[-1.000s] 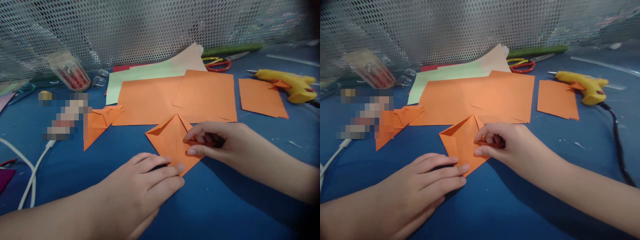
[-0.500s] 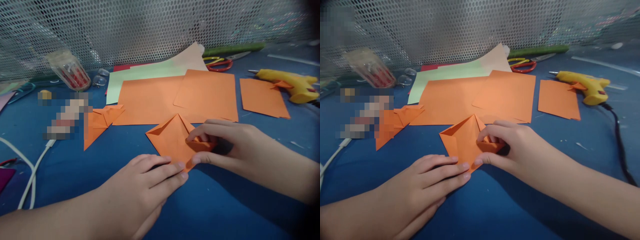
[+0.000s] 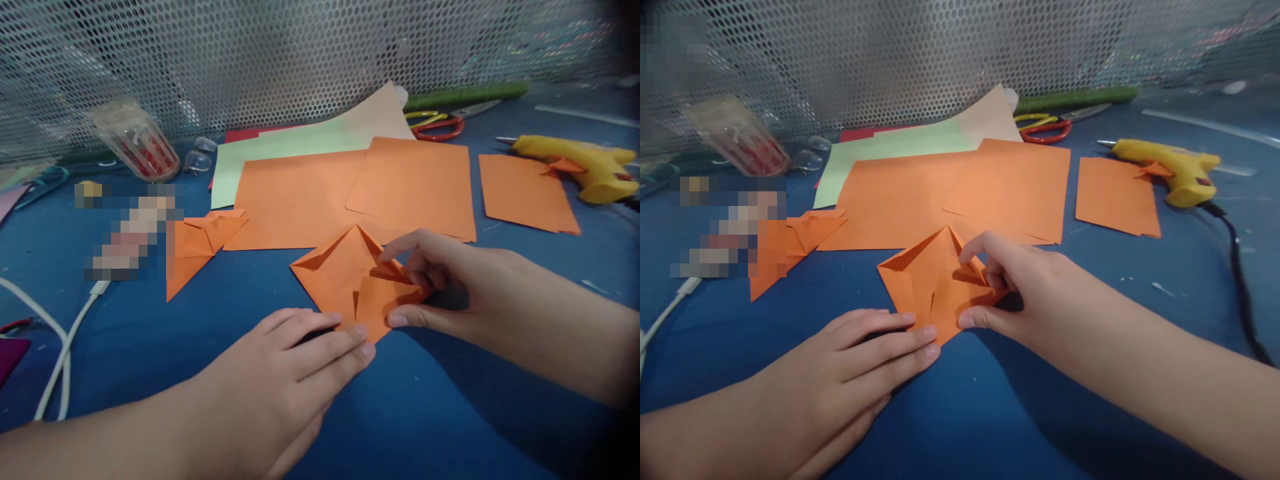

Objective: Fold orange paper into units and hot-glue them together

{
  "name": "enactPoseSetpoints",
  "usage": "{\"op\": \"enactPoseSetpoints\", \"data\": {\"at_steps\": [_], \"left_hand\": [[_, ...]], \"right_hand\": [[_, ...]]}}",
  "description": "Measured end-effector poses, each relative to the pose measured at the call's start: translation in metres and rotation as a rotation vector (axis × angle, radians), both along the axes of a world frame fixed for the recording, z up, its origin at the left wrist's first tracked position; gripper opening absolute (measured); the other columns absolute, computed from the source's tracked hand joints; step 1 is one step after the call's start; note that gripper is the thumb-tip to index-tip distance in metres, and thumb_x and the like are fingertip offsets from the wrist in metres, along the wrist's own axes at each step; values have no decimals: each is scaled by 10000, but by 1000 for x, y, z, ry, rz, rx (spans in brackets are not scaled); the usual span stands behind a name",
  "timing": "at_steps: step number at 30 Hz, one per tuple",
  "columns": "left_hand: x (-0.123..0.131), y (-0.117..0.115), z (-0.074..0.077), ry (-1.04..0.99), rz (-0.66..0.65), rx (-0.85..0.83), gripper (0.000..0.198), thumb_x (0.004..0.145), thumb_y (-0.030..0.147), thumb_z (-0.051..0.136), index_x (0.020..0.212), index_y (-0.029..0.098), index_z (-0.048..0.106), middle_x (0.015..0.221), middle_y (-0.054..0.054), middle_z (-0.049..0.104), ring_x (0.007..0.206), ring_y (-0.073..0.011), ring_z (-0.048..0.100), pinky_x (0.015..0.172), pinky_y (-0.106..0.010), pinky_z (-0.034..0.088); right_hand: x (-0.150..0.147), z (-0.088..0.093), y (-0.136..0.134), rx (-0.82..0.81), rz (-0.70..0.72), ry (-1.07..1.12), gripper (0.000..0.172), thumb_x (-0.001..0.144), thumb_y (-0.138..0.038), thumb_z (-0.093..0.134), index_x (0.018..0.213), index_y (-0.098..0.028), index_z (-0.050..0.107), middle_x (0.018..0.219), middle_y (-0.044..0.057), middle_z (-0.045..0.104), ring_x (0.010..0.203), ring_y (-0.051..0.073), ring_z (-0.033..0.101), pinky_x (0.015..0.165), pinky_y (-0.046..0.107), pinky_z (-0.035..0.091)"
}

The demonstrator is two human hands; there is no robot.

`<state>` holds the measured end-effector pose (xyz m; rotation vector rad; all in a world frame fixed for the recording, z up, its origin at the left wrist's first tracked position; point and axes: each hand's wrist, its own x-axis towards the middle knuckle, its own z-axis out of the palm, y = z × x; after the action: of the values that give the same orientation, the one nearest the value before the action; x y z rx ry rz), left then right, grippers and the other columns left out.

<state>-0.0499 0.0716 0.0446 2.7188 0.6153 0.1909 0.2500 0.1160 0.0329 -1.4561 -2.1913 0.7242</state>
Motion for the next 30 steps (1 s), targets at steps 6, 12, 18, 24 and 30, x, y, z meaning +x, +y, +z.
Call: {"op": "enactPoseSetpoints", "data": {"at_steps": [6,12,18,24,30], "left_hand": [[-1,-1,-3,-18,1,9,490,1225,193,386,1662,98,586,1693,-77,649,1540,-302,603,1329,-470,465],[-1,-3,-5,-13,19,19,514,1197,145,397,1685,120,557,1705,-68,637,1559,-289,584,1341,-442,424],[-1,-2,-5,-12,20,33,518,1215,149,322,1671,122,565,1745,-83,594,1540,-276,594,1322,-423,426],[0,-1,-5,-13,11,39,520,1260,221,261,1668,113,565,1722,-92,619,1537,-265,584,1329,-416,404],[-1,-3,-7,-28,18,52,509,1263,222,270,1664,116,565,1715,-92,626,1540,-261,579,1320,-421,415]], "right_hand": [[11,-2,5,-33,-5,-4,654,849,-946,716,1024,-320,643,628,-22,656,468,215,606,440,357,439],[22,-4,8,-62,-8,-56,481,855,-793,788,888,-327,677,635,-3,682,492,219,624,454,366,499],[19,1,9,-175,-50,-107,370,839,-688,686,874,-324,737,740,56,771,591,268,717,558,427,598],[24,2,15,-261,-111,-214,369,778,-675,607,871,-355,764,879,74,820,783,323,774,748,508,645],[30,8,22,-323,-68,-261,326,771,-630,592,843,-365,768,814,71,776,698,302,724,700,484,591]]}}
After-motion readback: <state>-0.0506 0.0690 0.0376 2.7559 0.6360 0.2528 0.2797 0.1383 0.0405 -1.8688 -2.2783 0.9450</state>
